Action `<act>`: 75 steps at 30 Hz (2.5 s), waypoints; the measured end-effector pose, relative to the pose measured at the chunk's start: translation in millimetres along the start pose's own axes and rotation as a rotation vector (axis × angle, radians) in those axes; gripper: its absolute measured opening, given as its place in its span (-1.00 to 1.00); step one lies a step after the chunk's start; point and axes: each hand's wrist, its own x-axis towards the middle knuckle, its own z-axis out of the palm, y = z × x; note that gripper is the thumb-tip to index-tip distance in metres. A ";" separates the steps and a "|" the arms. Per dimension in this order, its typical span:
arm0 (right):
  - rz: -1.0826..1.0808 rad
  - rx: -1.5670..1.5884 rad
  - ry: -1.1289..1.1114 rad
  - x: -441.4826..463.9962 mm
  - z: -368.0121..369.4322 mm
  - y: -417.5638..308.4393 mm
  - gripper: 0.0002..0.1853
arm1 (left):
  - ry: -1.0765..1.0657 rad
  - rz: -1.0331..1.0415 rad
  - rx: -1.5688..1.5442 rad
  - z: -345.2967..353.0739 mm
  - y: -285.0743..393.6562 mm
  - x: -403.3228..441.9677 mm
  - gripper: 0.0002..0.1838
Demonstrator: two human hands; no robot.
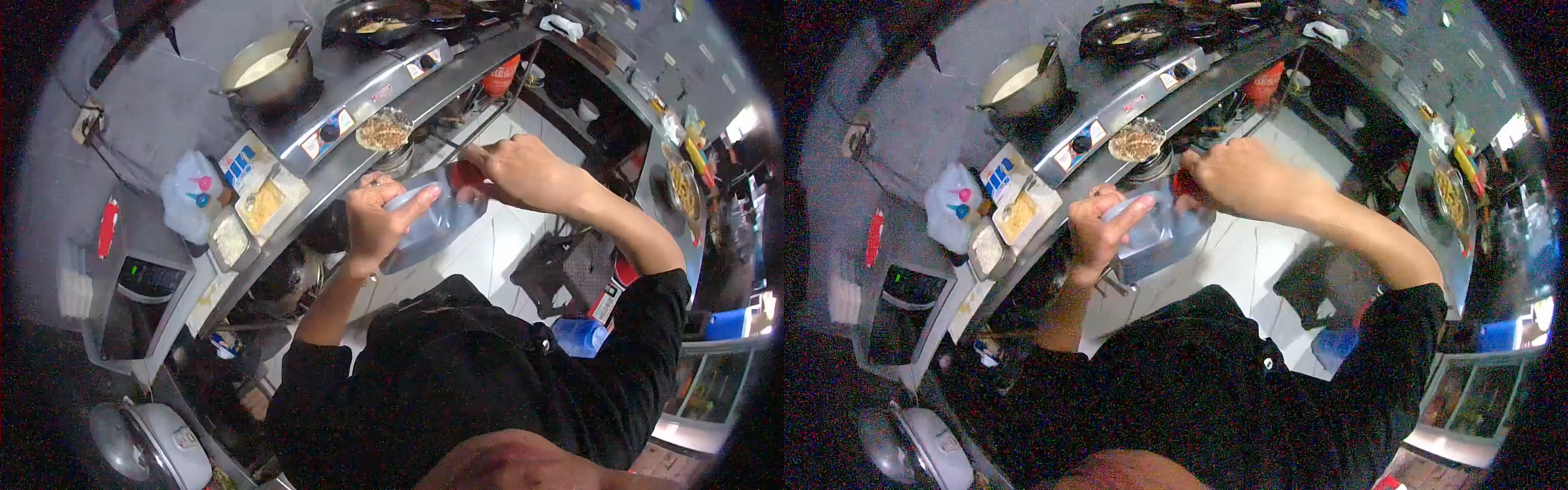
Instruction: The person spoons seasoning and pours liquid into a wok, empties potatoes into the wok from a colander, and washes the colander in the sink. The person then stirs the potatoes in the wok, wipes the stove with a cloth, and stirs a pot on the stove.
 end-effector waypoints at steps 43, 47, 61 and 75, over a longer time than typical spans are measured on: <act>0.438 0.676 0.493 354.7 388.1 448.3 -0.34 | 0.624 -0.284 0.133 139.4 -152.6 285.8 -0.90; 0.505 0.726 0.885 364.6 386.6 487.8 -0.62 | 0.621 -0.292 0.138 123.6 -157.4 280.6 -0.90; -0.670 1.212 -0.215 337.0 183.4 334.8 -0.17 | 0.468 -0.425 0.206 99.5 -95.9 332.5 -0.69; -0.441 2.500 -0.083 383.7 97.6 339.8 -0.15 | 0.268 -0.728 0.095 47.0 -136.9 548.3 -0.53</act>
